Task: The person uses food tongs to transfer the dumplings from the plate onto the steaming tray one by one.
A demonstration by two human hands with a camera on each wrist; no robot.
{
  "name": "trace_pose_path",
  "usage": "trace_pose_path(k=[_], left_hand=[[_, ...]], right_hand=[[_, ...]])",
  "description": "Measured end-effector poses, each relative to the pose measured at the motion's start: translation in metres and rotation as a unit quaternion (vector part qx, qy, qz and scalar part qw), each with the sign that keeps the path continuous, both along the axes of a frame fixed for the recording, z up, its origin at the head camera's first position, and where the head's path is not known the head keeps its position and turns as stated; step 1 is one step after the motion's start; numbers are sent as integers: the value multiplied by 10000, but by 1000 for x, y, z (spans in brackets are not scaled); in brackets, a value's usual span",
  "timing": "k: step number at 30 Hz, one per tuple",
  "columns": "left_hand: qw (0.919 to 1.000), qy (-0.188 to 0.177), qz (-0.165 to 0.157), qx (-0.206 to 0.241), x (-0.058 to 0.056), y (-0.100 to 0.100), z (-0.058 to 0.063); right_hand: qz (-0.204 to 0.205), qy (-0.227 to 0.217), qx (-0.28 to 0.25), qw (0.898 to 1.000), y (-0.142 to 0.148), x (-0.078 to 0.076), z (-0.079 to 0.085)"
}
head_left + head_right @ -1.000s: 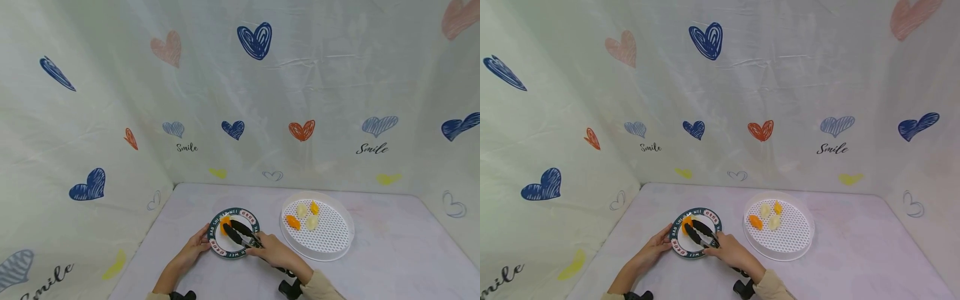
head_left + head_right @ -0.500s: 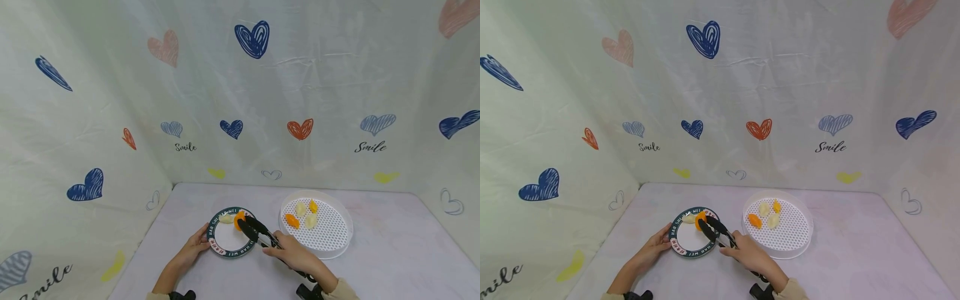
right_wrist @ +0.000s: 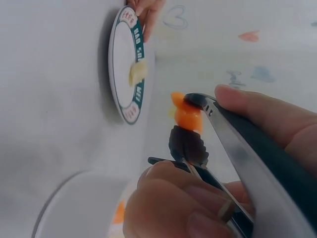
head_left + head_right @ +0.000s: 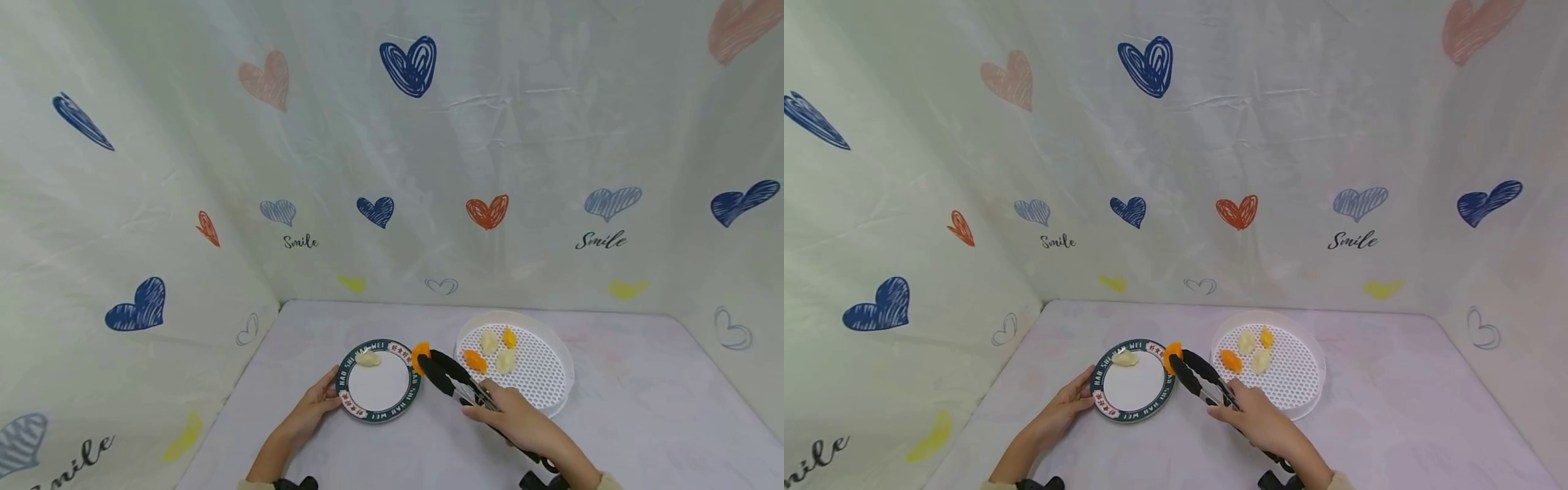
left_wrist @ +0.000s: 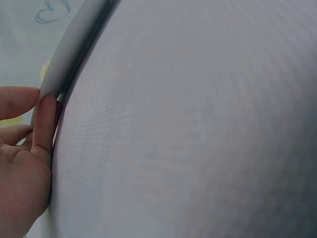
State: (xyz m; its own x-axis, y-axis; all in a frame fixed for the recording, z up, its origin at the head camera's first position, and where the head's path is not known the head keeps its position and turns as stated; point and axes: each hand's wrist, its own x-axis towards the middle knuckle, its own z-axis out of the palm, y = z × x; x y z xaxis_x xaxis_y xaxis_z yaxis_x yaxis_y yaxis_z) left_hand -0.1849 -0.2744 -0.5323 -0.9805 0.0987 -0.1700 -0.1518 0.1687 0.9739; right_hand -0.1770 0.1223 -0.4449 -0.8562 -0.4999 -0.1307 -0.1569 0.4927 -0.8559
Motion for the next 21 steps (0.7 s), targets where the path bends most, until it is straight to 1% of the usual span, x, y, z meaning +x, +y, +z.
trace_pose_path(k=[4, 6, 11, 17, 21], left_hand=[[10000, 21, -19, 28, -1, -1, 0], [10000, 30, 20, 11, 0, 0, 0], [10000, 27, 88, -14, 1, 1, 1], [10000, 11, 32, 12, 1, 1, 1], [10000, 27, 65, -7, 2, 1, 2]], right_hand=[[-142, -96, 63, 9998, 11, 1, 0], [-198, -164, 91, 9996, 16, 1, 0], [-329, -130, 172, 9992, 28, 3, 1], [-606, -260, 264, 9975, 44, 5, 0], [-763, -303, 291, 9962, 57, 6, 0]])
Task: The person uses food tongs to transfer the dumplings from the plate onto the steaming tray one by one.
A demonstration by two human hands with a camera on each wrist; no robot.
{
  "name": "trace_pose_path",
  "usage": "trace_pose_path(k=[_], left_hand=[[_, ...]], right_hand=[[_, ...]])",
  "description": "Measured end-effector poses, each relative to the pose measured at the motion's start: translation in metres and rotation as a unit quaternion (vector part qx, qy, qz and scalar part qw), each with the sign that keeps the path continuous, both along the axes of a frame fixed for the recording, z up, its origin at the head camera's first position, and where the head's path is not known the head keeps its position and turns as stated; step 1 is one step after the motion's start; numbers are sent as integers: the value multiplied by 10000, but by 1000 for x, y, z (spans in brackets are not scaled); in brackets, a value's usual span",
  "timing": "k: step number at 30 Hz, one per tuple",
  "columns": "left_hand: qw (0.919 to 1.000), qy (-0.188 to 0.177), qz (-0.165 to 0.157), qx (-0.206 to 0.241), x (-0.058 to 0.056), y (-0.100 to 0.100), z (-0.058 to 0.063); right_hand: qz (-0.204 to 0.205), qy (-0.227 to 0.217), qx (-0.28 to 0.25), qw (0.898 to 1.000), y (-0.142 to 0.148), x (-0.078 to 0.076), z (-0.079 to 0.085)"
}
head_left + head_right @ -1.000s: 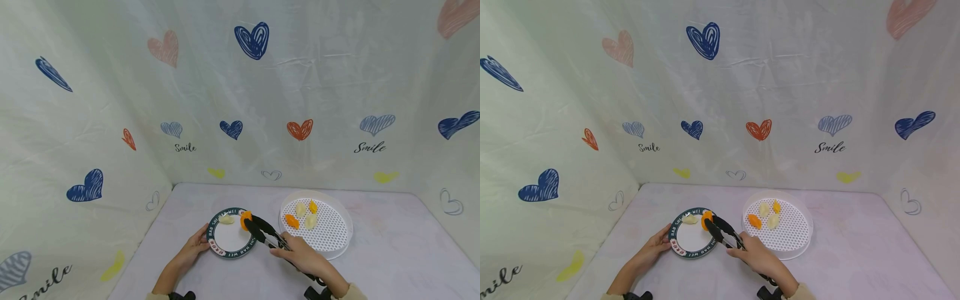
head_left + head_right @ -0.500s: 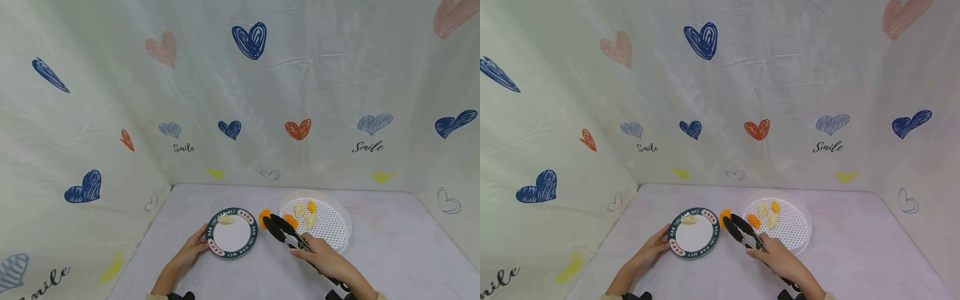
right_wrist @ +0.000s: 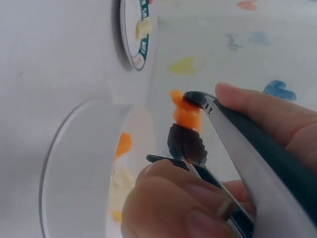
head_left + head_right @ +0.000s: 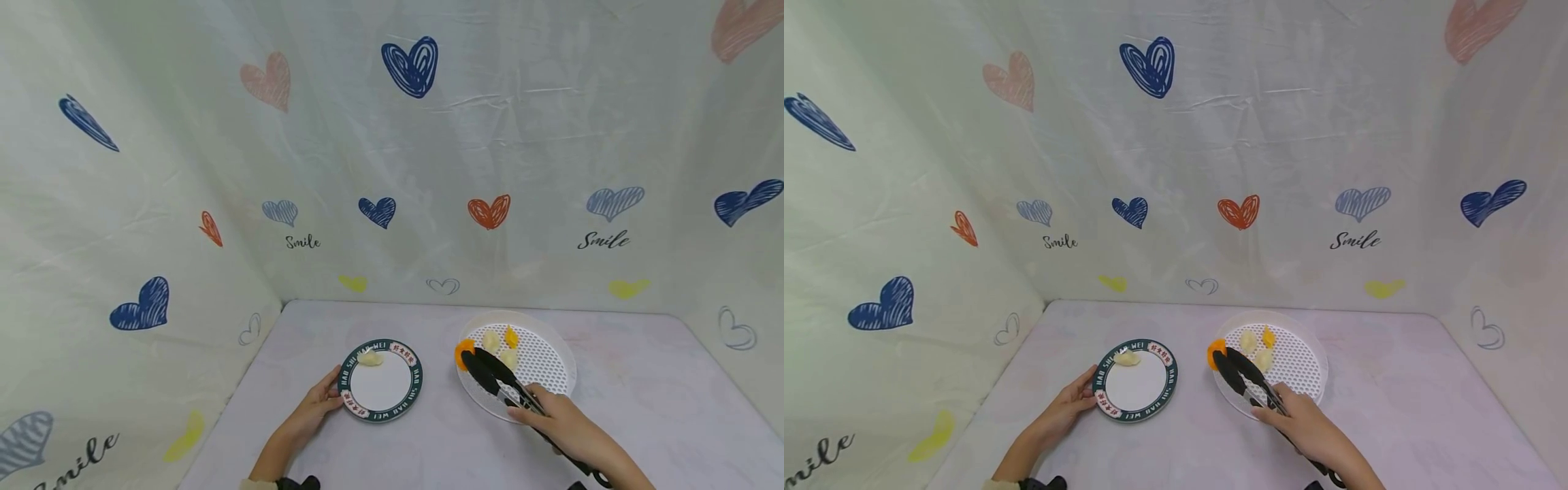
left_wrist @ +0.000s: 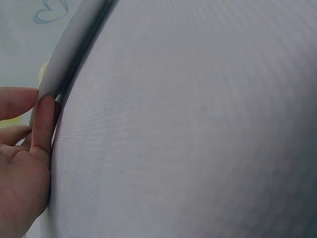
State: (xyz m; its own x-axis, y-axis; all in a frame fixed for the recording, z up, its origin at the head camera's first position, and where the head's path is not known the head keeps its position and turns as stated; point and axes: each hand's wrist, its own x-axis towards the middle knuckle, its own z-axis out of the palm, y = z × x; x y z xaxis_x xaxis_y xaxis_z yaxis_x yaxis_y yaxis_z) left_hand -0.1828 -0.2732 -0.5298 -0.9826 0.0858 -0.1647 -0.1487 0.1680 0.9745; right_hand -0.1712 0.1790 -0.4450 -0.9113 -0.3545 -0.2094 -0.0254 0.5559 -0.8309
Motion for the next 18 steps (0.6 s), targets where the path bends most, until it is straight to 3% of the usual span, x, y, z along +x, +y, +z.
trace_pose_path(k=[8, 18], left_hand=[[10000, 5, 0, 61, 0, 1, 2], [9999, 16, -71, 83, 1, 0, 1]], right_hand=[[-364, -252, 207, 9988, 23, -1, -1], [-460, -316, 383, 9977, 38, -3, -6]])
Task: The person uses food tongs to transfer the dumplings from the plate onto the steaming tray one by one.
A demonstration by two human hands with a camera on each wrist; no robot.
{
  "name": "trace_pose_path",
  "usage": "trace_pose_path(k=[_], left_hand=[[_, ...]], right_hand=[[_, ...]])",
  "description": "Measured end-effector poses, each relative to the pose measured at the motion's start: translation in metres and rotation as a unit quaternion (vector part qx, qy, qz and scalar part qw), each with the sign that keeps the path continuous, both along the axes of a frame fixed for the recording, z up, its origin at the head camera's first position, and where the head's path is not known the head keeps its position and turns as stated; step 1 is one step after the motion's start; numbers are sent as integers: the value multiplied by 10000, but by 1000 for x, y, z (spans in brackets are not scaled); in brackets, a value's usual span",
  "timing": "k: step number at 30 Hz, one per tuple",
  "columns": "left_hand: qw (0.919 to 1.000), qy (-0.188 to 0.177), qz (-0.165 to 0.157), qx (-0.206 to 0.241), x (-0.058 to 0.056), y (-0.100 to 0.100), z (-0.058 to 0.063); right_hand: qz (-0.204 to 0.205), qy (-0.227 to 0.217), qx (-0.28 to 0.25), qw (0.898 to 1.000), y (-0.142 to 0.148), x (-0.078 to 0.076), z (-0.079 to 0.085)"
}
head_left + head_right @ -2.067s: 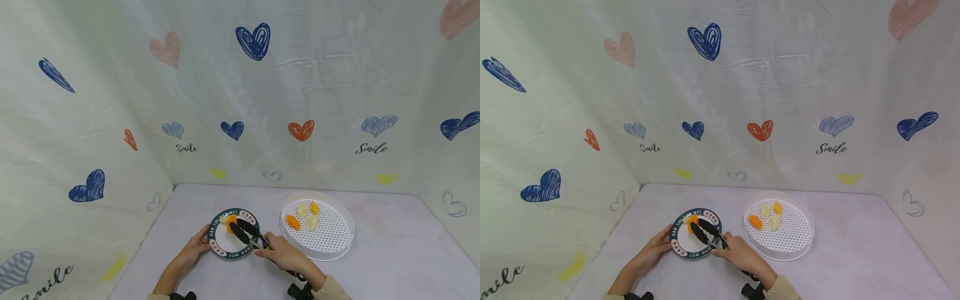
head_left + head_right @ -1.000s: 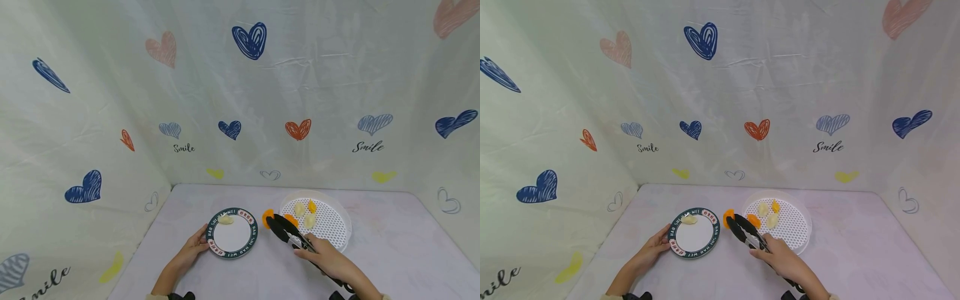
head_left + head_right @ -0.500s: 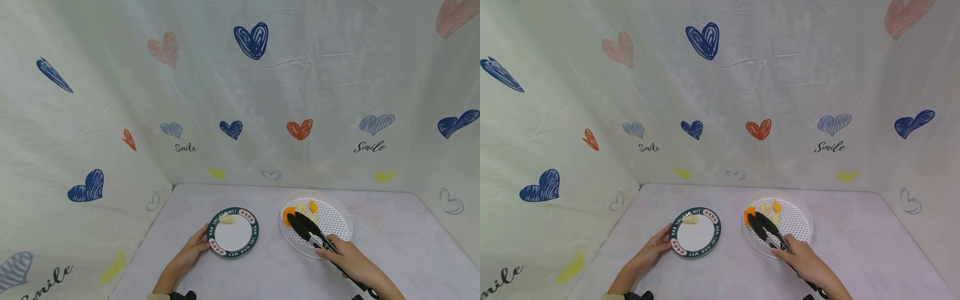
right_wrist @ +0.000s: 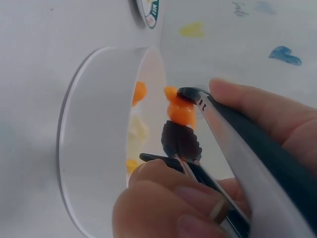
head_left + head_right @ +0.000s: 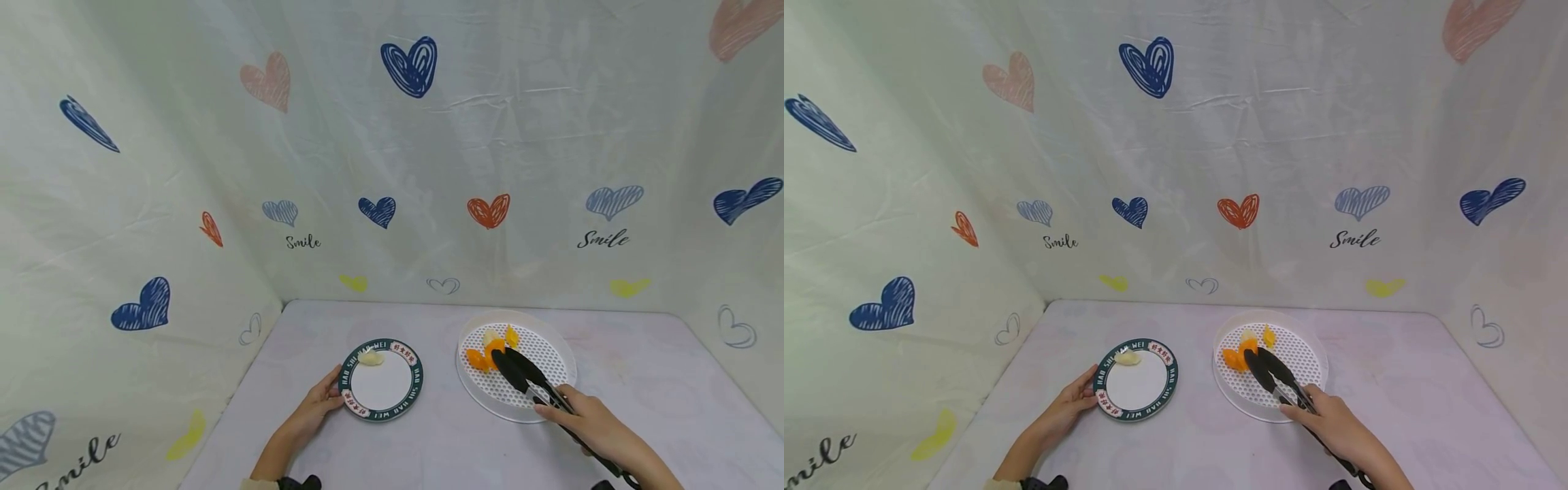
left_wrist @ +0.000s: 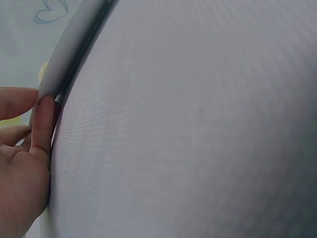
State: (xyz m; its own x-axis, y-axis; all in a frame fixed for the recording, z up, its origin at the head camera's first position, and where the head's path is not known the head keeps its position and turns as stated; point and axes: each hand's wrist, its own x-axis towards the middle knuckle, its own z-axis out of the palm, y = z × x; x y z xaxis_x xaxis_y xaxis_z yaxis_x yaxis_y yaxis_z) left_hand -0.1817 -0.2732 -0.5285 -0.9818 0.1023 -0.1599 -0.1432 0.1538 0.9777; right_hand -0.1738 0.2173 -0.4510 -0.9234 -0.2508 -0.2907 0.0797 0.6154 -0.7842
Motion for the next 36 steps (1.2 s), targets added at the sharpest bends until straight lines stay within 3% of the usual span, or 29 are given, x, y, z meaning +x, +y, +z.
trace_pose_path(k=[5, 14, 24, 36], left_hand=[[10000, -16, -1, 16, 0, 0, 1], [10000, -23, -45, 79, -2, -1, 0], [10000, -1, -52, 35, -1, -1, -1], [10000, -50, 31, -57, 1, 0, 2]], right_hand=[[94, 56, 104, 9999, 5, -4, -1], [534, 254, 792, 9951, 11, -16, 0], [1100, 103, 529, 9925, 23, -26, 2], [2288, 425, 647, 9704, 41, -42, 10]])
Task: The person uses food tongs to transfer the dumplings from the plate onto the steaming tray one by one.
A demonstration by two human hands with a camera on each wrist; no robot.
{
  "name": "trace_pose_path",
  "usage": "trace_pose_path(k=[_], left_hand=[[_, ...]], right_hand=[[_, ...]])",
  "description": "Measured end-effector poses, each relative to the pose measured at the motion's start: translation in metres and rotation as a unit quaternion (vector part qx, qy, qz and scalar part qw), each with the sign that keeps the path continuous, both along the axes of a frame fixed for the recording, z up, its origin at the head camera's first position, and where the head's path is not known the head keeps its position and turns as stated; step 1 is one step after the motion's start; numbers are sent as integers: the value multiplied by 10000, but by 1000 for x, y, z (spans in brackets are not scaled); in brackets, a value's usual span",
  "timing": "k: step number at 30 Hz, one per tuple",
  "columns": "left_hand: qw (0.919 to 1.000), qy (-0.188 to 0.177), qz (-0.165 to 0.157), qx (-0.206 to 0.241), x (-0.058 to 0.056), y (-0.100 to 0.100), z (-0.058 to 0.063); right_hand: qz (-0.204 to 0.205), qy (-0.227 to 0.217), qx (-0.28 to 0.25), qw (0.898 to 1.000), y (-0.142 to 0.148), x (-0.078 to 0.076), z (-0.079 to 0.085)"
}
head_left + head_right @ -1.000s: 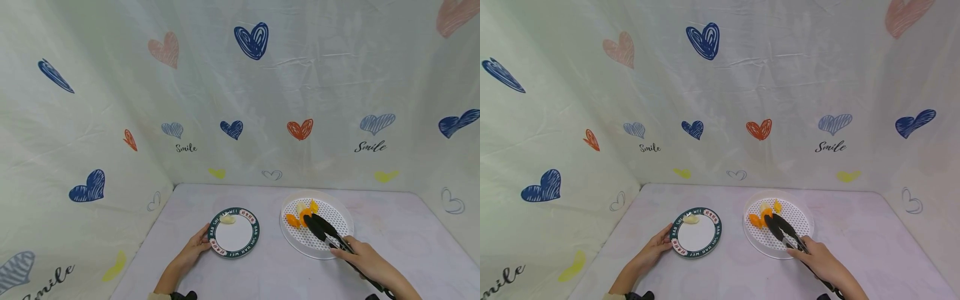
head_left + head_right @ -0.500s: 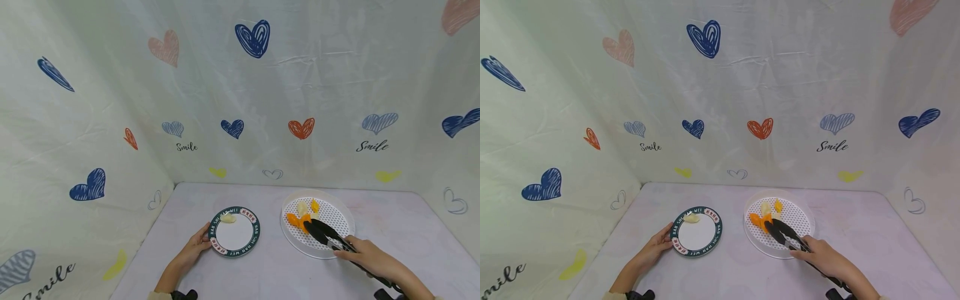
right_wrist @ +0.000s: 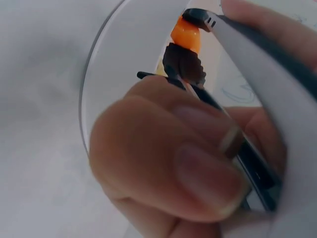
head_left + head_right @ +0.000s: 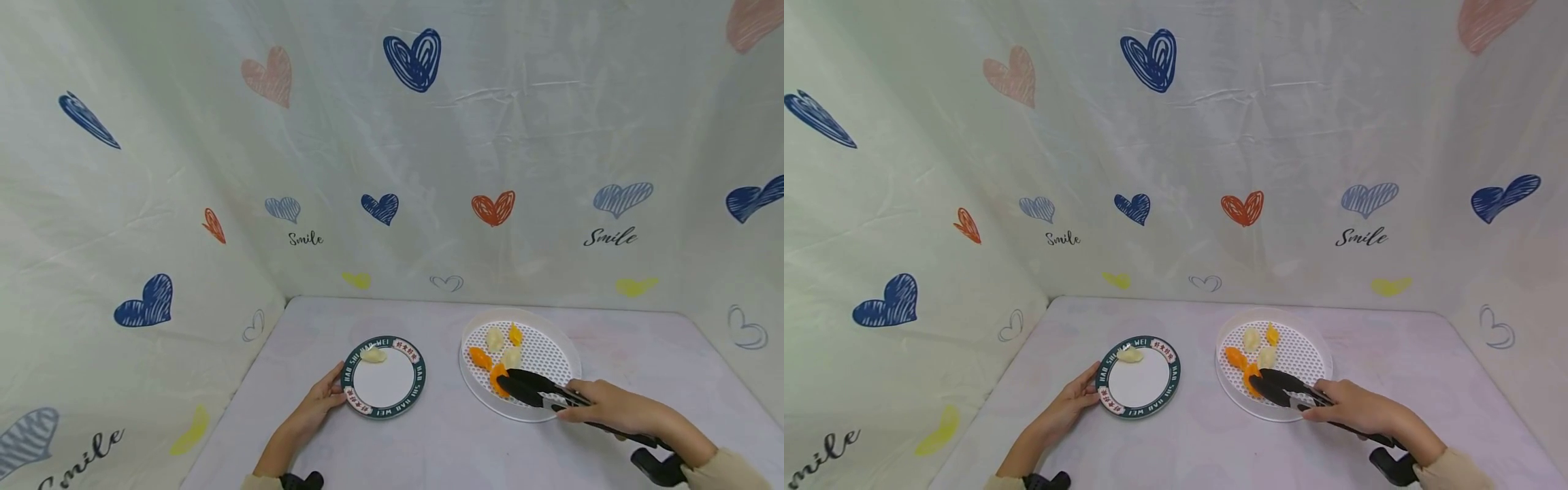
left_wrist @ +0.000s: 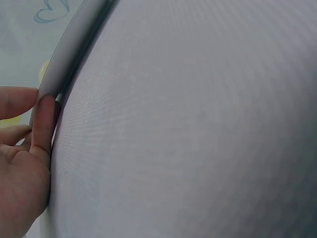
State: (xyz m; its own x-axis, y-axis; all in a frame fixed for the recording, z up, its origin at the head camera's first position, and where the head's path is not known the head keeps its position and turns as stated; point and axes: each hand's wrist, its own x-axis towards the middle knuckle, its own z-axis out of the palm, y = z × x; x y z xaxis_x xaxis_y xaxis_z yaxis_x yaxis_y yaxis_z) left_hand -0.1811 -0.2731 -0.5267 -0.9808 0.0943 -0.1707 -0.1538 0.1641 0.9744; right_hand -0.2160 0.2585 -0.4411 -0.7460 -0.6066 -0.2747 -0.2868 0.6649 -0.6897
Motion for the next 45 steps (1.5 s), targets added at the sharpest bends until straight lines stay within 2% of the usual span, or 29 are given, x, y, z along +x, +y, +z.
trace_pose_path(k=[5, 11, 21, 35, 45], left_hand=[[10000, 5, -25, 73, -1, 0, -1], [9998, 7, -94, 150, -2, -1, -3], [9998, 4, -83, 159, -2, -2, -3], [9999, 47, -140, 43, -2, -3, -6], [9999, 79, -126, -38, -3, -2, -6]], right_hand=[[268, -56, -100, 9996, 2, -4, 0], [401, -16, -151, 9991, 3, -8, 2], [255, -154, -51, 9995, 1, -10, 10], [-235, 330, 363, 9985, -10, -15, 24], [-520, 466, 293, 9971, -36, -14, 30]])
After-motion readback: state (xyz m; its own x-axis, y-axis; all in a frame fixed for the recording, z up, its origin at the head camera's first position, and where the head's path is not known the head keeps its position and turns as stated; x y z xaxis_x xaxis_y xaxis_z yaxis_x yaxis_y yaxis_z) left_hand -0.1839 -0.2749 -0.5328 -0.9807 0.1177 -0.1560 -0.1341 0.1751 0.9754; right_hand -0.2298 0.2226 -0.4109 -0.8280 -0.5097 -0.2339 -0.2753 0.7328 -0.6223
